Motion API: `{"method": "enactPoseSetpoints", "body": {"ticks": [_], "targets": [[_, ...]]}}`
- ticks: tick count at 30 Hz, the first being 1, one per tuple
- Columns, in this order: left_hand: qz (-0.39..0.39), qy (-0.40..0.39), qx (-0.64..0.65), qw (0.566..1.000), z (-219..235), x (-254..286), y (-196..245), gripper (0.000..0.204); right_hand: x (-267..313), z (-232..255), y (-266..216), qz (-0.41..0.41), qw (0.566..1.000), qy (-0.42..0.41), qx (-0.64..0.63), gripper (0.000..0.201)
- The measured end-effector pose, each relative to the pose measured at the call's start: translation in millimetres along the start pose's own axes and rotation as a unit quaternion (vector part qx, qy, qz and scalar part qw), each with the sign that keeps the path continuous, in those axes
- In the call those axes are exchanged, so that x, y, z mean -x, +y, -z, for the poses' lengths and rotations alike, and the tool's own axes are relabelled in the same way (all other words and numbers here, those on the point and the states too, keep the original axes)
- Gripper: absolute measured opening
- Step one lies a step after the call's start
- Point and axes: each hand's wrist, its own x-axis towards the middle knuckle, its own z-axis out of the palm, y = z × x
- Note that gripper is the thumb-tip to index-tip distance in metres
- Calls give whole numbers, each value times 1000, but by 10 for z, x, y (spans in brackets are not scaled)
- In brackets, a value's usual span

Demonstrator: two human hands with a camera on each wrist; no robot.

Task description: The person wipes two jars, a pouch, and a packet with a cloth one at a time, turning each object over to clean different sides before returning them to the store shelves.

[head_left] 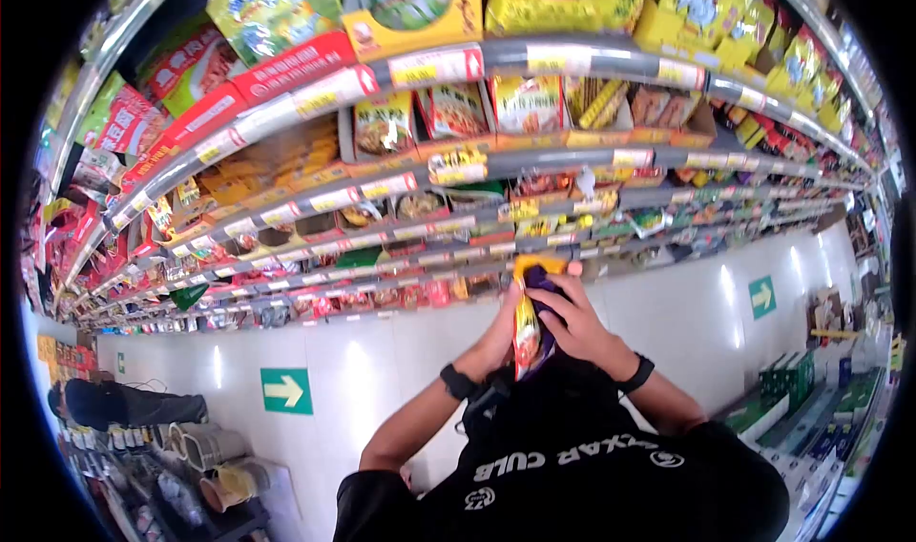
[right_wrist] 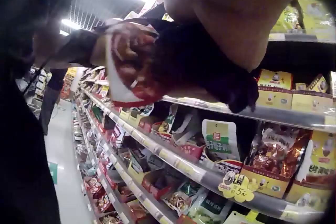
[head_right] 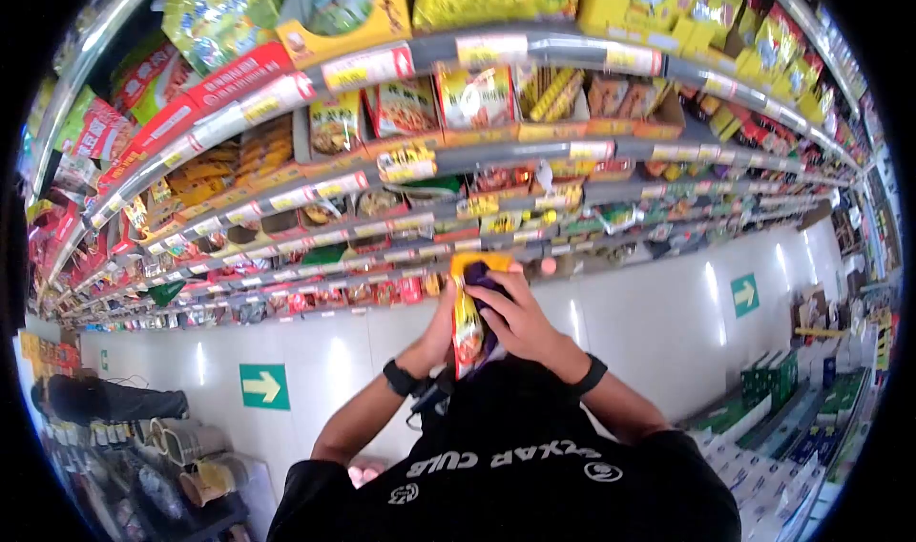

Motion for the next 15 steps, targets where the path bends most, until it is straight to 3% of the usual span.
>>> {"method": "enactPoseSetpoints", "body": {"ticks": [1, 5, 7, 9, 12, 13, 15], "targets": [[33, -6, 21, 999, 42, 55, -40, 67, -51, 4, -10, -8, 1000, 9, -7, 39], [40, 48, -13, 998, 274, 139, -148, 67, -114, -99, -168, -70, 995, 15, -73, 33], [31, 46, 39, 998, 246, 192, -28, 68, -53, -214, -275, -55, 992, -42, -105, 31], [38, 8, 38, 999, 222, 291, 128, 71, -74, -267, -367, 1, 994, -31, -106, 30], [19, 61, -23, 998, 205, 377, 41, 64, -247, -296, -299, 5, 997, 43, -57, 28], [41, 24, -7, 999, 281, 377, -9, 65, -296, -291, -272, 4, 997, 61, -37, 27], [10, 37, -54, 998, 327, 377, -45, 63, -342, -293, -327, 5, 997, 54, -55, 26]]}}
